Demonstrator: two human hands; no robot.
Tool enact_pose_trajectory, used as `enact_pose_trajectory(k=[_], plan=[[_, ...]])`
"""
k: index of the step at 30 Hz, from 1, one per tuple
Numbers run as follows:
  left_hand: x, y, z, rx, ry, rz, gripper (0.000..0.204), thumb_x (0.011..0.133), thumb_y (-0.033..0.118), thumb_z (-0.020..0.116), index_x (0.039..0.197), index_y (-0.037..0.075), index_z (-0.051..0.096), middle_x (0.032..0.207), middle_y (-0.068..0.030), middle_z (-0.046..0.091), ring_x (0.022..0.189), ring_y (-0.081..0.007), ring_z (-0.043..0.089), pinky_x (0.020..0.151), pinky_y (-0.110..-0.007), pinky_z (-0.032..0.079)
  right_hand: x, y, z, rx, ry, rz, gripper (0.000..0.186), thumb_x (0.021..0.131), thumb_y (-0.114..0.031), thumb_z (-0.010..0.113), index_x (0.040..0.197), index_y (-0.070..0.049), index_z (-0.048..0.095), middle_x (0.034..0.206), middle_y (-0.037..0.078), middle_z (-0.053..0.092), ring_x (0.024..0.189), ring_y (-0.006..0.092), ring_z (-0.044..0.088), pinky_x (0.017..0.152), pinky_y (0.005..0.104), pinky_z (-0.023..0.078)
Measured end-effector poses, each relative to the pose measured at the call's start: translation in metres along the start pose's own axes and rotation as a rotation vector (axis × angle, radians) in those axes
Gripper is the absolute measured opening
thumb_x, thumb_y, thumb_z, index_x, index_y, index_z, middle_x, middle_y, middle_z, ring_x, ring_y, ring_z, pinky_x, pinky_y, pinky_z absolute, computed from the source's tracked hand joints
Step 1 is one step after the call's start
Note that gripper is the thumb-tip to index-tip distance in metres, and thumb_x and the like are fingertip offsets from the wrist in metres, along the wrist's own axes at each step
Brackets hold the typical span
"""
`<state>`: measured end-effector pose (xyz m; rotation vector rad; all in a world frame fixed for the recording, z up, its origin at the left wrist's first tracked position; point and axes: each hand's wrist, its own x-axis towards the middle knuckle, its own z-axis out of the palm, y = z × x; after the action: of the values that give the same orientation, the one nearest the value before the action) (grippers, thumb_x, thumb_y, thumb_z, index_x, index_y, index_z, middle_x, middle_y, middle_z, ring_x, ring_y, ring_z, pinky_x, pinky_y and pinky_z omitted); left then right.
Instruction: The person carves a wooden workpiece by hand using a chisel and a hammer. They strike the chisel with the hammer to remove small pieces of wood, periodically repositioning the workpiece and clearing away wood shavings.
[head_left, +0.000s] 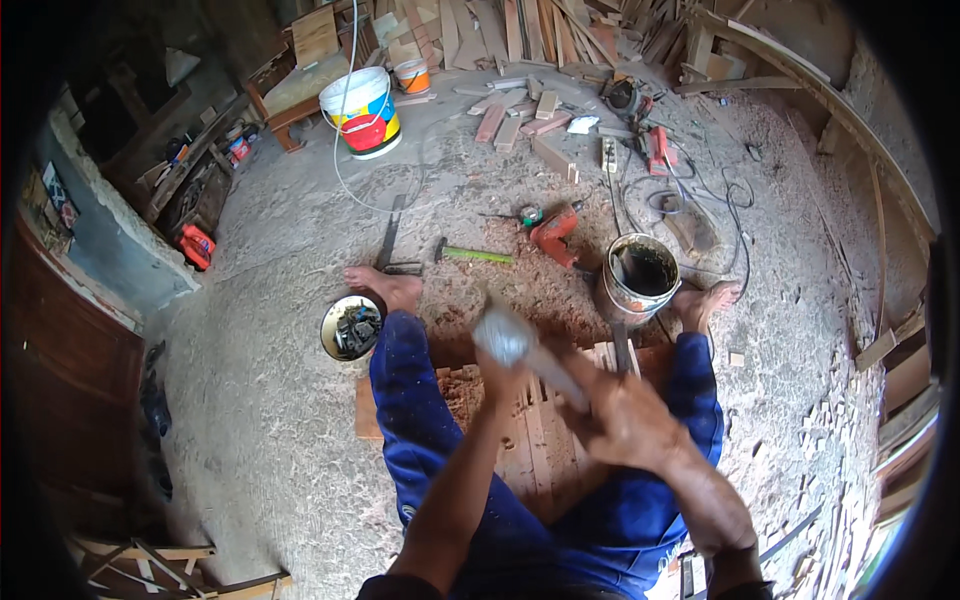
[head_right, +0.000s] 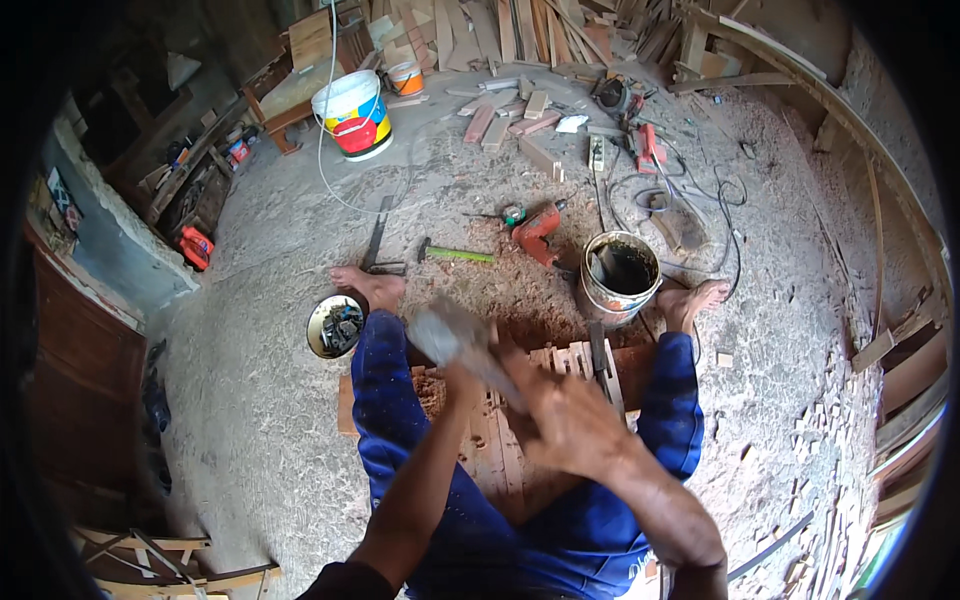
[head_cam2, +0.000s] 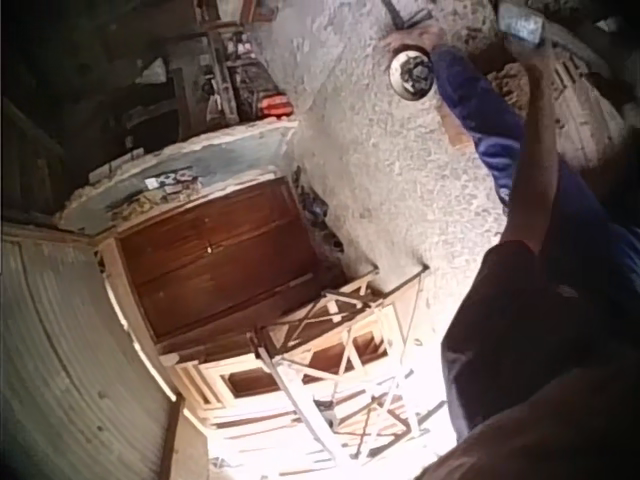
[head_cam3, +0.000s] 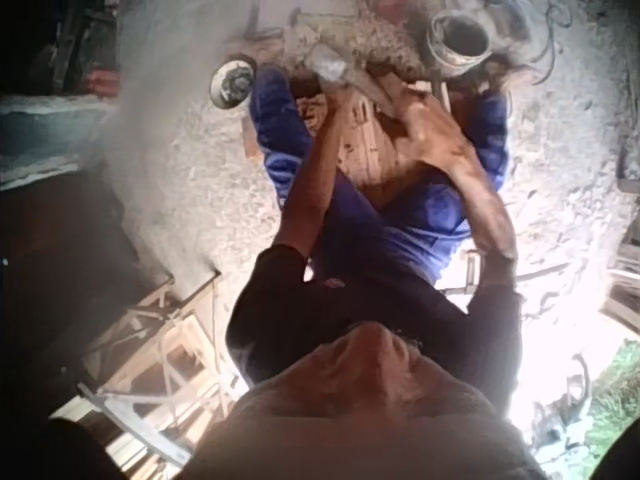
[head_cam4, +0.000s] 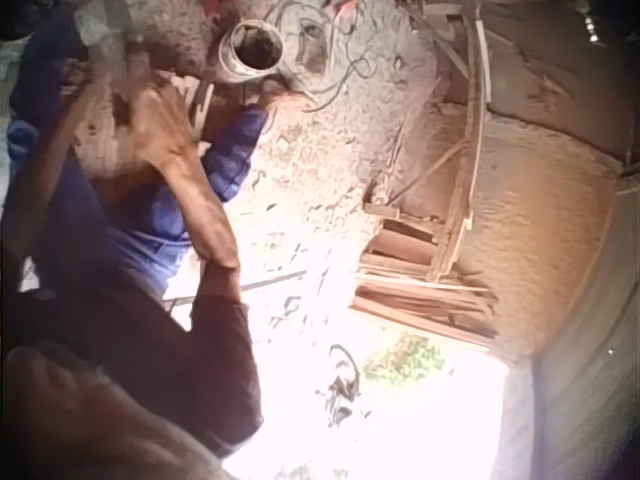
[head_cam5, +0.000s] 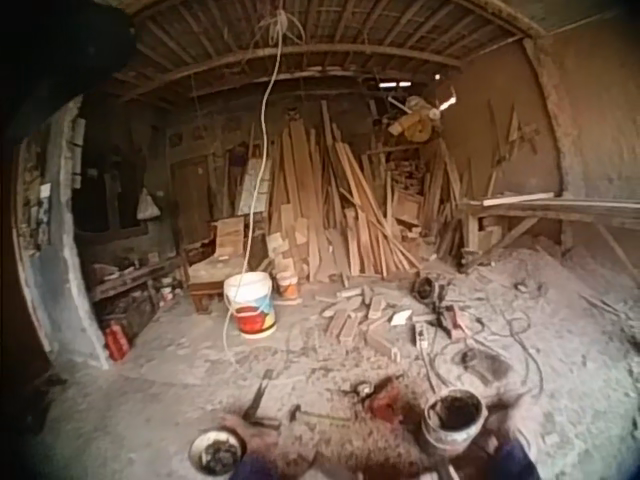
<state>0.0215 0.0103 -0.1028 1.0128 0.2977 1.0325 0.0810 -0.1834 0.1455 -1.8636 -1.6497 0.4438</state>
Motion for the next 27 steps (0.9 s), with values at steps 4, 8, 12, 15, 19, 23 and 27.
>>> enact_pose_trajectory(k=[4, 8, 12, 15, 19, 23, 27], plan=[[0.088, -0.004, -0.032, 1.119, -0.052, 0.123, 0.02, 0.078, 0.004, 0.079, 0.093, -0.003, 0.068, 0.085, -0.0076, 0.072, 0.071, -0.0173, 0.066, 0.069, -0.033, 0.054, 0.07, -0.031, -0.037, -0.052, 0.185, -0.027, 0.067, 0.082, -0.008, 0.064, 0.141, -0.003, 0.035, 0.092, 0.028, 0.066, 0.081, 0.0469, 0.066, 0.069, 0.0511, 0.056], [0.038, 0.02, 0.013, 0.464, 0.175, 0.057, 0.018, 0.076, -0.002, 0.077, 0.092, -0.002, 0.069, 0.085, -0.0074, 0.073, 0.078, -0.0164, 0.069, 0.073, -0.031, 0.054, 0.075, 0.03, -0.002, -0.378, 0.029, -0.025, 0.056, 0.077, -0.003, 0.064, 0.127, 0.005, 0.039, 0.081, 0.024, 0.067, 0.074, 0.0437, 0.068, 0.067, 0.0496, 0.056], [-0.007, 0.042, 0.043, 0.43, 0.17, 0.286, 0.022, 0.075, -0.001, 0.078, 0.094, -0.001, 0.068, 0.091, -0.0071, 0.072, 0.084, -0.0158, 0.069, 0.077, -0.03, 0.054, 0.037, 0.041, -0.01, -0.299, -0.338, 0.128, 0.068, 0.076, -0.001, 0.06, 0.139, 0.003, 0.036, 0.09, 0.03, 0.068, 0.082, 0.0442, 0.069, 0.075, 0.051, 0.057], [0.026, -0.007, 0.037, 0.44, 0.05, 0.347, 0.015, 0.076, 0.004, 0.076, 0.089, 0.002, 0.069, 0.085, -0.0067, 0.07, 0.078, -0.0151, 0.068, 0.072, -0.031, 0.053, 0.009, 0.038, -0.026, -0.192, -0.253, 0.164, 0.07, 0.075, -0.002, 0.061, 0.14, 0.001, 0.037, 0.091, 0.03, 0.067, 0.082, 0.0455, 0.069, 0.077, 0.0512, 0.056], [0.119, -0.038, -0.082, 0.659, 0.036, -0.035, 0.014, 0.081, 0.015, 0.071, 0.073, 0.004, 0.069, 0.067, -0.0079, 0.067, 0.061, -0.0166, 0.065, 0.059, -0.032, 0.051, 0.067, 0.03, -0.023, -0.163, -0.063, 0.02, 0.068, 0.081, -0.009, 0.064, 0.142, -0.002, 0.036, 0.094, 0.028, 0.068, 0.085, 0.0463, 0.067, 0.077, 0.0526, 0.053], [0.088, -0.017, -0.003, 0.735, 0.176, -0.042, 0.011, 0.082, 0.013, 0.071, 0.079, 0.003, 0.07, 0.076, -0.0078, 0.07, 0.069, -0.0167, 0.067, 0.066, -0.031, 0.052, 0.101, 0.053, -0.021, -0.31, -0.163, 0.185, 0.062, 0.081, -0.005, 0.06, 0.139, -0.001, 0.037, 0.092, 0.029, 0.068, 0.087, 0.0453, 0.068, 0.079, 0.0517, 0.054], [0.051, 0.018, 0.04, 0.595, 0.114, 0.385, 0.024, 0.082, 0.006, 0.073, 0.105, 0.002, 0.066, 0.095, -0.0044, 0.07, 0.081, -0.0128, 0.066, 0.068, -0.03, 0.053, 0.098, 0.084, -0.009, -0.359, -0.386, 0.104, 0.059, 0.08, -0.003, 0.057, 0.136, -0.001, 0.038, 0.091, 0.029, 0.068, 0.087, 0.0438, 0.069, 0.082, 0.0507, 0.055]])
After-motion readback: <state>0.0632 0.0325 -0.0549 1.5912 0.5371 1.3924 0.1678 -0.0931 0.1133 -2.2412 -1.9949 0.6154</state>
